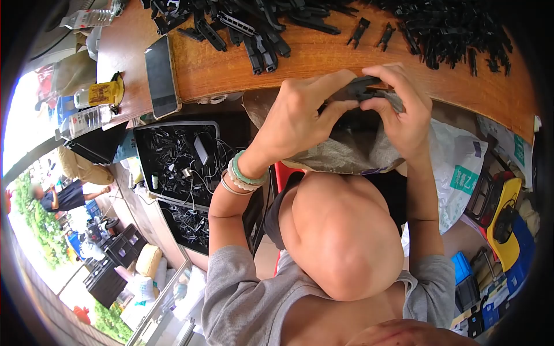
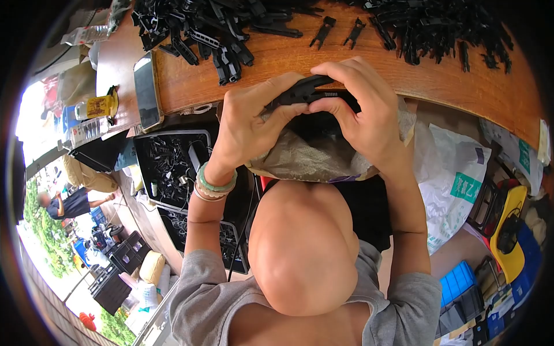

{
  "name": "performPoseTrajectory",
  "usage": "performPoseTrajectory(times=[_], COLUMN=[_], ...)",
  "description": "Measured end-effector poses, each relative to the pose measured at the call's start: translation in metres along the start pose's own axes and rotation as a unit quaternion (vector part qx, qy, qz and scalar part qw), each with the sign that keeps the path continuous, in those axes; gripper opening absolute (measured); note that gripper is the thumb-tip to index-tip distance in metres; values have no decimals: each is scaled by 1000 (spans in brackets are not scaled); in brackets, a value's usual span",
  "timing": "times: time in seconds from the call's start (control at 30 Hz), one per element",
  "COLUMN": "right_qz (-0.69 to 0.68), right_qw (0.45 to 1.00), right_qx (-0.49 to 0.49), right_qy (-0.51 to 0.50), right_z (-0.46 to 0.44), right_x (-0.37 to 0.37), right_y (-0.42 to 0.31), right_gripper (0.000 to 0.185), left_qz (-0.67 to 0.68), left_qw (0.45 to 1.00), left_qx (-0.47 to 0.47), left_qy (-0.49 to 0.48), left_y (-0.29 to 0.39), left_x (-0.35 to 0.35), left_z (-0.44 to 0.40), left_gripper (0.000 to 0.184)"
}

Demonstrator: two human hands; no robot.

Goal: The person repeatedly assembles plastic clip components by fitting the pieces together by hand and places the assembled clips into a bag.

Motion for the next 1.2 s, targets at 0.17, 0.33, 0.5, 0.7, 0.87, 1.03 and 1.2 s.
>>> performPoseTrajectory(times=[0.17, 0.33, 0.5, 0.7, 0.87, 1.03, 1.2], right_qz=[6, 4, -57, -47, -57, -50, -83], right_qw=[999, 999, 995, 994, 995, 994, 981], right_qx=[26, 33, 71, 92, 67, 82, 82], right_qy=[21, 28, -39, -39, -46, -43, -157], right_z=[5, 5, 0, 6, 3, 6, 0], right_x=[4, 5, 1, 2, 2, 4, -9], right_y=[0, 1, 0, 2, 0, 7, 7], right_gripper=[29, 25, 22, 23, 21, 21, 20], left_qz=[18, 24, 25, 31, 32, 43, 34], left_qw=[1000, 1000, 999, 999, 995, 998, 996], left_qx=[-1, 6, -20, -18, -78, -40, -56], left_qy=[-2, -1, -8, -11, -47, -17, -63], left_y=[0, -7, -12, -15, -14, -14, -18], left_x=[0, 1, -1, -1, -6, 1, -5], left_z=[-2, -3, -1, -1, 0, -2, 2], left_gripper=[24, 24, 24, 24, 26, 25, 28])
Point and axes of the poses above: each hand's wrist, its own z-axis away from the middle knuckle, its own x-axis out of the palm, y = z × x, the point moved 1 cm from there along -z, towards the middle knuckle, and after that the axes turned 13 degrees about z, right-handed, at the moved point
